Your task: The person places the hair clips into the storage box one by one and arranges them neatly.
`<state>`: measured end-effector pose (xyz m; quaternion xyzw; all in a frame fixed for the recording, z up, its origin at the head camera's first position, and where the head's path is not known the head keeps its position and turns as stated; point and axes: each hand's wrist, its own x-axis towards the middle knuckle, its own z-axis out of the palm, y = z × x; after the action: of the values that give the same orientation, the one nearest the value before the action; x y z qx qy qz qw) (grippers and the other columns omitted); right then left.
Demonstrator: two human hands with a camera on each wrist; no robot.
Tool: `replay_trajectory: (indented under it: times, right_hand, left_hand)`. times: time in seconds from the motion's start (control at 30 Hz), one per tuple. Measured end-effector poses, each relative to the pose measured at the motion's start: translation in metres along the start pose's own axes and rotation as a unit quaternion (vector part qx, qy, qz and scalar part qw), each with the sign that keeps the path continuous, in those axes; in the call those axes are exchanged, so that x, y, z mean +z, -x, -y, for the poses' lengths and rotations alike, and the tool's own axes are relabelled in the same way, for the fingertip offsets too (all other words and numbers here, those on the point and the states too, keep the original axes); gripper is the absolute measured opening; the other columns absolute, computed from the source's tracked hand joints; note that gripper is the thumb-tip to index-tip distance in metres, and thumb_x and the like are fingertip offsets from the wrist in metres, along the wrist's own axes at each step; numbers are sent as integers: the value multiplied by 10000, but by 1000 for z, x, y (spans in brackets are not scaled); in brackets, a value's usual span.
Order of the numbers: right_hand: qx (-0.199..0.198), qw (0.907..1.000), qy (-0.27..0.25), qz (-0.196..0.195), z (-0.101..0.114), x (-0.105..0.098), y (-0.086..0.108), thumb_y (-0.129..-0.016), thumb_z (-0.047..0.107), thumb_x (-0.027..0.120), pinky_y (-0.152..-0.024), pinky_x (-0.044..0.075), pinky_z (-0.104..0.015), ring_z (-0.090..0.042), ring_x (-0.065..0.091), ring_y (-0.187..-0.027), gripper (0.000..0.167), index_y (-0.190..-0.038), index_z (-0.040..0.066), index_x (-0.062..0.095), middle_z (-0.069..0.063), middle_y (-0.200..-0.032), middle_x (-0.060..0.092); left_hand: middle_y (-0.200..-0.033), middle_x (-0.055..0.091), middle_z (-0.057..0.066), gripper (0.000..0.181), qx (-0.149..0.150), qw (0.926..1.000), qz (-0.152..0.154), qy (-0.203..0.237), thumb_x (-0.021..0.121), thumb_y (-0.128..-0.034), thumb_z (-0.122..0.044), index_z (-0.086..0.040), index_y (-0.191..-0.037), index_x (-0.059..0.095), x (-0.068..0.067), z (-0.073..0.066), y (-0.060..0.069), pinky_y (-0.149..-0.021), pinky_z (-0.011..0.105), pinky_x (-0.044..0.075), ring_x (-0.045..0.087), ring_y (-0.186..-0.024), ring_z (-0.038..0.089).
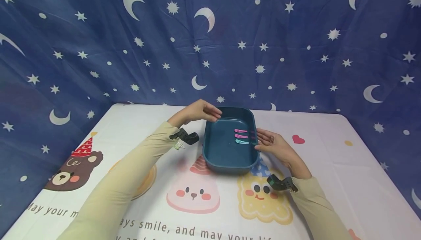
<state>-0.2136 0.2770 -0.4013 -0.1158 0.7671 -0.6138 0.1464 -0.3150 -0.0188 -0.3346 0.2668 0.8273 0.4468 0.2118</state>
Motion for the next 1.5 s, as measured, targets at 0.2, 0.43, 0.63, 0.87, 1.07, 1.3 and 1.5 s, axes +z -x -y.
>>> replay_trajectory:
  times: [0.2,0.43,0.63,0.87,1.07,1.3,1.5]
  right_hand:
    - [20,10000,86,-36,1,1,-1,-898,47,602,-913,454,-126,-205,367,-1360,706,-1458,-81,191,-281,-1510,217]
    - [74,9997,232,-85,-2,1,-2,-888,70,624,-916,452,-146,-316,319,-1363,739,-1457,-87,180,-290,-1503,228]
    - [-70,9999,105,-46,-3,0,-3,-890,52,613,-895,453,-106,-67,433,-1299,718,-1452,-93,190,-307,-1500,212]
    - [-119,9999,44,-19,-4,0,-3,-890,46,612,-892,454,-102,12,459,-1241,717,-1450,-99,189,-316,-1496,208]
    - [-54,9999,90,-5,-2,0,-2,-893,49,609,-903,452,-111,-98,415,-1318,717,-1456,-88,185,-297,-1505,212]
    - [-30,10000,89,-5,-5,0,-3,-894,46,605,-903,451,-110,-44,430,-1294,712,-1458,-80,190,-288,-1508,213]
    - [-52,10000,-8,51,-8,-1,-5,-885,54,622,-905,450,-106,32,449,-1245,736,-1457,-87,180,-297,-1507,194]
  left_hand:
    - [-1141,672,174,330,214,9997,15,135,656,-845,-3,-4,-1175,642,-3,3,19,-899,290,522,654,-1042,230]
    - [-1157,656,203,327,406,9990,-76,186,662,-835,11,14,-1162,644,-9,12,43,-875,271,530,658,-1033,250]
    - [-1140,659,214,328,504,9985,-204,29,657,-841,6,33,-1166,635,-18,28,60,-853,270,538,660,-1020,268]
    - [-1135,662,214,299,558,9979,-201,-267,658,-835,15,26,-1134,655,-28,49,78,-856,277,538,646,-1024,327]
    - [-1117,674,196,294,553,9969,-151,-535,674,-825,3,25,-1118,665,-34,66,90,-848,274,540,655,-1006,307]
    - [-1103,678,200,288,438,9957,-212,-784,674,-809,36,76,-1094,657,-39,83,104,-853,302,538,641,-1012,340]
    - [-1065,696,179,246,198,9932,-283,-1113,665,-806,58,45,-1051,690,-43,99,108,-852,318,539,655,-981,310]
